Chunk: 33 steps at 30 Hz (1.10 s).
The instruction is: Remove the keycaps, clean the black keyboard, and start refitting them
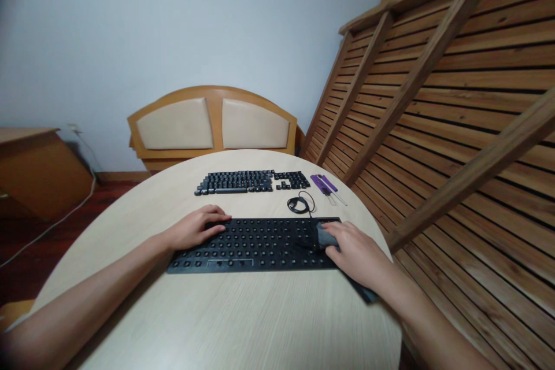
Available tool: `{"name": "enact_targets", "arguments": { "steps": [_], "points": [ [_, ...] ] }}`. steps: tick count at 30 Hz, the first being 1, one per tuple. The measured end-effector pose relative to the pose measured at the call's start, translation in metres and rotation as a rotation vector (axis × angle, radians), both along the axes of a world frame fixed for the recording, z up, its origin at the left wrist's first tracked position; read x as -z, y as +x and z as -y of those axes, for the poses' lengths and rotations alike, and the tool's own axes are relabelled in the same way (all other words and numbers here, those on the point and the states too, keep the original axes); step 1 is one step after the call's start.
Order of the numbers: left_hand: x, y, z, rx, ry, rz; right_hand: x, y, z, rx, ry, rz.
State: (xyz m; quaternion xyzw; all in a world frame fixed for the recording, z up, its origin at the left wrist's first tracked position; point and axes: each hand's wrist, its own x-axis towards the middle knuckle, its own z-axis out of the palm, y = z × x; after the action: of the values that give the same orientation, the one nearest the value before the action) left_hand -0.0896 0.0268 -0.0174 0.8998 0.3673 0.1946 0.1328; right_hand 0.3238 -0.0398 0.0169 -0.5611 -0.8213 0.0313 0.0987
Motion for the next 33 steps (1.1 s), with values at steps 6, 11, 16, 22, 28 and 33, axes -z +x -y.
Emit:
{"name": "enact_targets", "arguments": {
  "steps": [6,11,16,22,28,33],
  "points": [
    [0.001,-0.001,0.000,-0.001,0.010,-0.007,-0.016,0.005,0.021,0.026,-0.072,0.062],
    [0.001,0.000,0.000,-0.002,0.018,0.004,-0.017,0.007,0.008,0.071,0.040,0.050],
    [0.001,0.000,0.000,0.000,0.016,0.013,0.004,0.021,-0.002,0.119,0.080,0.038],
    [0.001,0.000,0.000,0.001,0.012,0.007,0.003,0.029,0.022,0.157,0.014,0.099],
    [0.002,-0.001,0.000,-0.005,0.035,0.004,-0.019,0.013,0.038,0.208,-0.088,0.153],
    [-0.005,0.001,0.004,-0.017,0.112,-0.063,-0.043,-0.038,0.026,0.024,-0.005,-0.047]
  ]
}}
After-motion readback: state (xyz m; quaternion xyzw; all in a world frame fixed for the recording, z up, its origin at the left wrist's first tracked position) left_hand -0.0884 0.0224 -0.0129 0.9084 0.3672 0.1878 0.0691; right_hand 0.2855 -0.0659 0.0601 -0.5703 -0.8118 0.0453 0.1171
